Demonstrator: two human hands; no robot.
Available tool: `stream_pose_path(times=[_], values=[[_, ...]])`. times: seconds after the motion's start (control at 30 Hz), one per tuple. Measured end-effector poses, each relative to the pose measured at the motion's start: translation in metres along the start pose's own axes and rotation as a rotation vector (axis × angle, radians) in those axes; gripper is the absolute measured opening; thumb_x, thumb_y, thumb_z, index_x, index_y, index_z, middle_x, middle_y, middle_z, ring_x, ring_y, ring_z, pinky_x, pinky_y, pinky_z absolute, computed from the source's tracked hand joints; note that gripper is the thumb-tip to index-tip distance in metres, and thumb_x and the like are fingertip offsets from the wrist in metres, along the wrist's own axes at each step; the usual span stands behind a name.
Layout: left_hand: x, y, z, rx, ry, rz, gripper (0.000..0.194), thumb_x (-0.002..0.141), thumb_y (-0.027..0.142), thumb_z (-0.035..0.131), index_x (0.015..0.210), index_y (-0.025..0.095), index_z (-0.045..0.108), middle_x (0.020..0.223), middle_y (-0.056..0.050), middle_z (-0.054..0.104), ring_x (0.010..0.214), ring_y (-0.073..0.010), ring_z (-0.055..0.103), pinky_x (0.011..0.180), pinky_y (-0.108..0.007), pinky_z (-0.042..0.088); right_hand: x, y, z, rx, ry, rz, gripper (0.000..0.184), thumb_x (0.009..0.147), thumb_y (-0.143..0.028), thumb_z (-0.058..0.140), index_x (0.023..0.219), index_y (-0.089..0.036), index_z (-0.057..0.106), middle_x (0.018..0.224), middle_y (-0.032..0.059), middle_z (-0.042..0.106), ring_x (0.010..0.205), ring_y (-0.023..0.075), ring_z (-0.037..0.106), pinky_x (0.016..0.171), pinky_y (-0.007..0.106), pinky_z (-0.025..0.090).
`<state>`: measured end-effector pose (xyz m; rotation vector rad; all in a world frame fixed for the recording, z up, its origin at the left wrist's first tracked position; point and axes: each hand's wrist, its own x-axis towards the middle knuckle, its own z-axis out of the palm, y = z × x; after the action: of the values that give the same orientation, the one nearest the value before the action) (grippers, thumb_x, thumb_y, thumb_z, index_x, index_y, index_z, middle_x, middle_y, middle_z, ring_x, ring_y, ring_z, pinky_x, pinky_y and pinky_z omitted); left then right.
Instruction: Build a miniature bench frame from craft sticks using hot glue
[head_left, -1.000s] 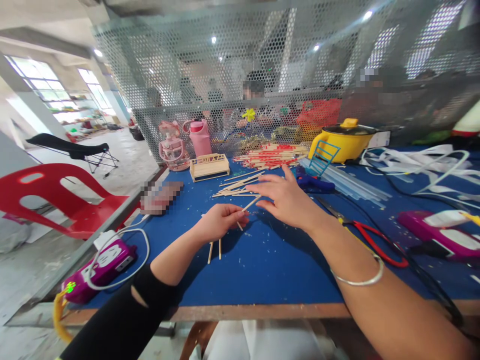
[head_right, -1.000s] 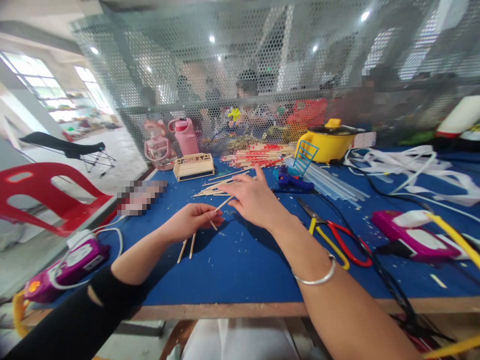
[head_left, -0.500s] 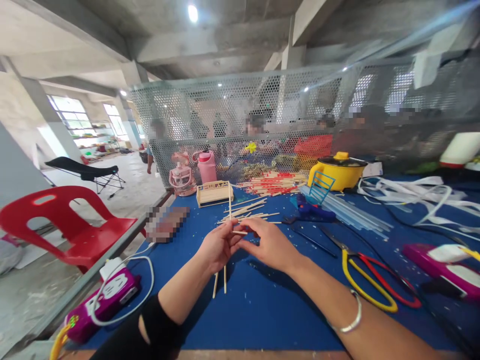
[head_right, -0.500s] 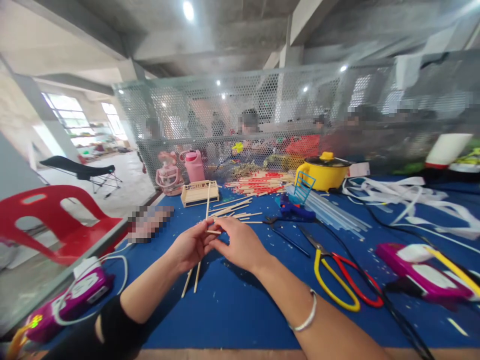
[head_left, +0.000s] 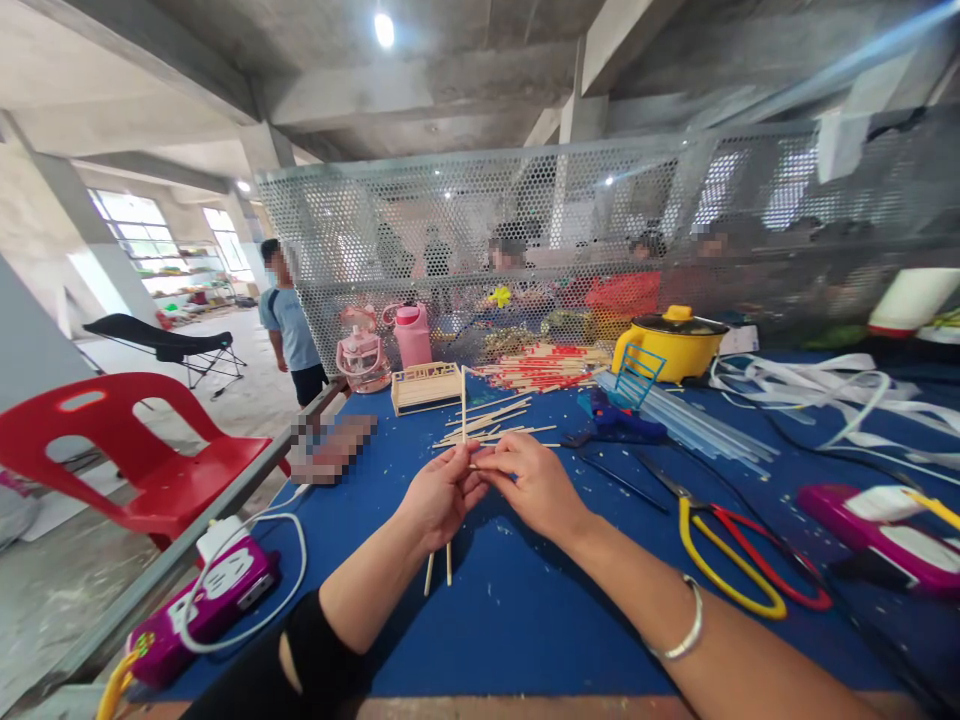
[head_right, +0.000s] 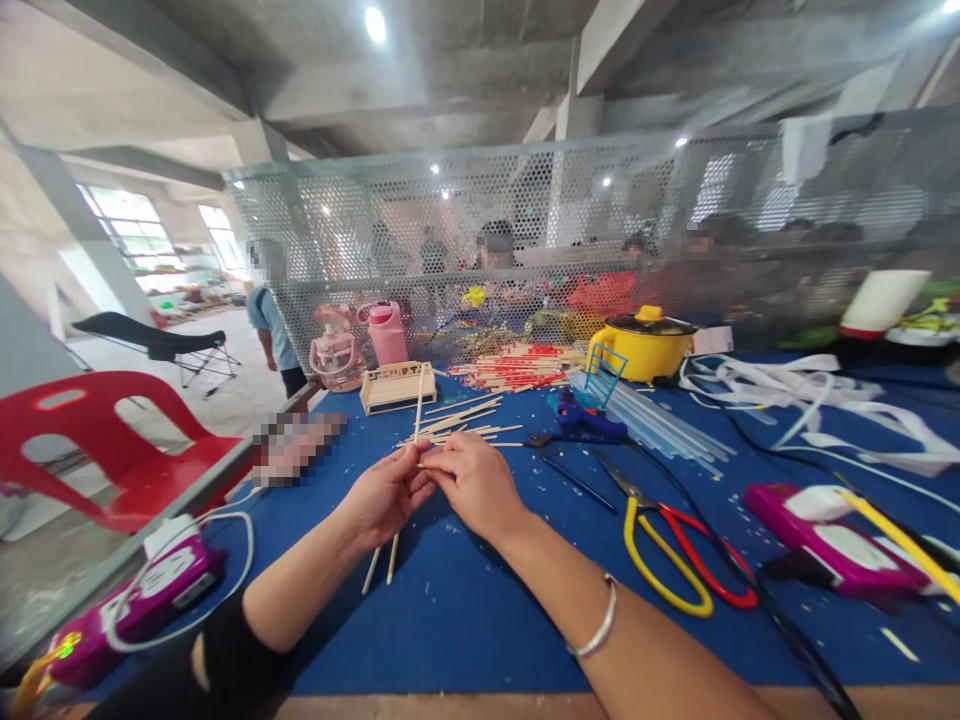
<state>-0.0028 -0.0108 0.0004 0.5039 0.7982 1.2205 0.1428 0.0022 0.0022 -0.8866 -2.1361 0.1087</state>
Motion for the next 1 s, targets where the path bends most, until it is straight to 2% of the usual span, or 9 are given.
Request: stream_pose_path(times=[0.23, 0.43, 0.73, 0.9, 1.0], values=[[-0.001, -0.004, 0.003, -0.001, 0.007, 0.021, 0.011, 0.089, 0.018, 0.048, 0.089, 0.014, 0.059, 0.086, -0.006, 0.068, 0.065, -0.0090, 0.065, 0.064, -0.020, 0.052, 0.001, 0.000, 0.000, 0.033, -0.012, -0.003, 0.014, 0.081, -0.018, 0.061, 0.085, -0.024, 0.072, 0.079, 0.0037, 0.067, 0.078, 0.0163, 0.058, 0.071, 0.029, 0.045], [0.001, -0.007, 0.001, -0.002, -0.003, 0.027, 0.009, 0.088, 0.016, 0.050, 0.088, 0.014, 0.058, 0.073, -0.003, 0.065, 0.058, -0.0076, 0.063, 0.060, -0.019, 0.052, 0.000, 0.001, 0.002, 0.024, -0.025, -0.020, 0.013, 0.081, -0.016, 0.060, 0.082, -0.023, 0.072, 0.078, 0.0037, 0.068, 0.078, 0.0164, 0.059, 0.072, 0.029, 0.045], [0.002, -0.009, 0.000, -0.002, -0.002, 0.031, 0.009, 0.088, 0.016, 0.050, 0.087, 0.014, 0.059, 0.070, -0.002, 0.064, 0.058, -0.0083, 0.063, 0.060, -0.020, 0.052, 0.000, -0.002, 0.001, 0.026, -0.057, -0.010, 0.015, 0.081, -0.014, 0.058, 0.084, -0.022, 0.070, 0.077, 0.0033, 0.066, 0.077, 0.0161, 0.059, 0.072, 0.029, 0.045], [0.004, -0.002, -0.002, 0.021, -0.060, 0.050, 0.011, 0.089, 0.019, 0.049, 0.093, 0.014, 0.058, 0.072, -0.004, 0.066, 0.058, -0.0097, 0.064, 0.056, -0.019, 0.051, 0.000, -0.007, -0.004, 0.075, -0.047, 0.009, 0.015, 0.079, -0.016, 0.060, 0.092, -0.022, 0.066, 0.086, 0.0029, 0.067, 0.080, 0.0158, 0.058, 0.074, 0.028, 0.044], [0.004, 0.003, -0.003, 0.020, -0.047, 0.049, 0.013, 0.089, 0.019, 0.047, 0.095, 0.014, 0.058, 0.083, -0.007, 0.069, 0.065, -0.0112, 0.067, 0.060, -0.021, 0.053, 0.001, -0.008, -0.010, 0.071, 0.018, 0.081, 0.022, 0.078, -0.028, 0.062, 0.099, -0.021, 0.062, 0.080, 0.0021, 0.064, 0.072, 0.0155, 0.055, 0.067, 0.027, 0.043]])
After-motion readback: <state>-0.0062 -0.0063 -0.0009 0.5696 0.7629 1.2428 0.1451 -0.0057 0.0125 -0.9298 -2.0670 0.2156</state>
